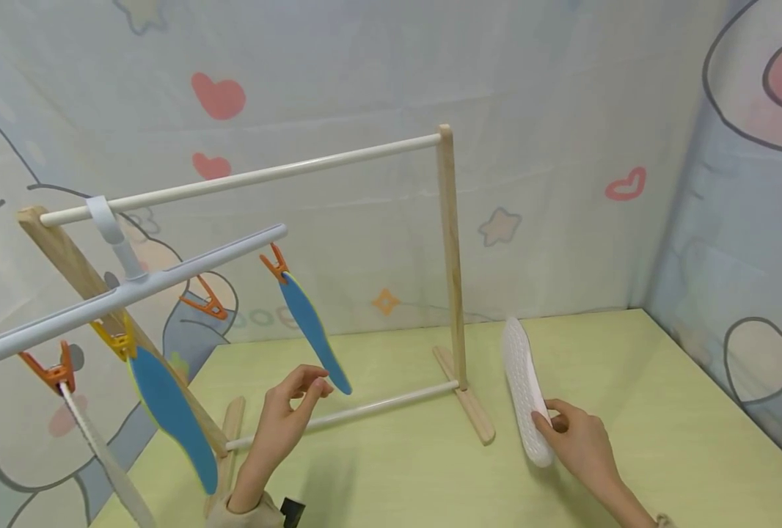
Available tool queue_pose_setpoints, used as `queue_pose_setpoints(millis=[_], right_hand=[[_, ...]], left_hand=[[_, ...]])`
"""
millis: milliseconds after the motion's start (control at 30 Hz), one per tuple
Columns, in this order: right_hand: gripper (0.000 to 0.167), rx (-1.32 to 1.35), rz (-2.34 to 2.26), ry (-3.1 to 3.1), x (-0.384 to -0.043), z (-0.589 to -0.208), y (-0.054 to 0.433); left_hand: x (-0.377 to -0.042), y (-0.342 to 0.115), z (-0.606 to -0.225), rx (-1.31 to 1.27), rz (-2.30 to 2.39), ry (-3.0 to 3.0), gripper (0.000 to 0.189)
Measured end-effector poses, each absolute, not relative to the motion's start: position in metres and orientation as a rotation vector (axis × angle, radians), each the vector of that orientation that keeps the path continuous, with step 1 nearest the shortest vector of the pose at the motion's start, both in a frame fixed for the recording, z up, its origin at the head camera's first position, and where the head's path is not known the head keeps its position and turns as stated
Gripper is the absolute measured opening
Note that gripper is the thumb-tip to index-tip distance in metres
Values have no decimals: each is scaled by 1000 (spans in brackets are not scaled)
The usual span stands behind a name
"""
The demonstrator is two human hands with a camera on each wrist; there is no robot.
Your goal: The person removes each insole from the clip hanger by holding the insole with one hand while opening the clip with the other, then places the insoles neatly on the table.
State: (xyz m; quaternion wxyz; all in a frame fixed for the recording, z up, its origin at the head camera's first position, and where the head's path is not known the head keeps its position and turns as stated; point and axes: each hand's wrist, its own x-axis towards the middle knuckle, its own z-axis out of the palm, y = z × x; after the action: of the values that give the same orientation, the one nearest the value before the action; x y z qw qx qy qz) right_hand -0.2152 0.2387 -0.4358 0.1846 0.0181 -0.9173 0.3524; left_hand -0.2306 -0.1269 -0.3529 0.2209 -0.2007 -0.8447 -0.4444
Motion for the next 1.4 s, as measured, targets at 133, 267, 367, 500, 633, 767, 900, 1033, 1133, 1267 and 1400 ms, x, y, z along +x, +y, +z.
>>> queue_pose_setpoints(millis=[133, 267, 367, 500, 633, 767, 900, 1033, 1133, 1267, 1400], right_hand=[[34, 55, 984, -2612, -215, -436, 239], [35, 60, 979, -2631, -214, -437, 240], [35, 55, 978, -2643, -214, -437, 240], [34, 50, 979, -2649, -215, -438, 240], [33, 56, 968, -2655, -216, -439, 241], [33, 64, 963, -2663, -216, -440, 243], [32, 62, 969, -2669, -216, -441, 244], [31, 53, 969, -2675, -217, -441, 245], [30, 49, 966, -2680, -217, -441, 246], [29, 46, 963, -2685, -216, -441, 246], [29, 42, 966, -2698, -216, -442, 247]], left_hand=[[-231, -127, -353, -555, -1237, -2338, 12], [-230, -127, -353, -566, -1245, -2332, 13], [-231, -126, -353, -573, -1242, -2325, 13], [-231, -126, -353, -574, -1237, -2319, 12], [-231, -125, -353, -572, -1234, -2321, 12], [-231, -125, -353, -569, -1236, -2325, 12], [-231, -125, -353, -568, -1241, -2328, 12], [-231, -125, -354, -568, -1245, -2332, 12], [-231, -125, -354, -571, -1241, -2331, 12], [-231, -124, -354, -572, -1238, -2331, 12], [-232, -125, -355, -572, -1242, -2343, 13]])
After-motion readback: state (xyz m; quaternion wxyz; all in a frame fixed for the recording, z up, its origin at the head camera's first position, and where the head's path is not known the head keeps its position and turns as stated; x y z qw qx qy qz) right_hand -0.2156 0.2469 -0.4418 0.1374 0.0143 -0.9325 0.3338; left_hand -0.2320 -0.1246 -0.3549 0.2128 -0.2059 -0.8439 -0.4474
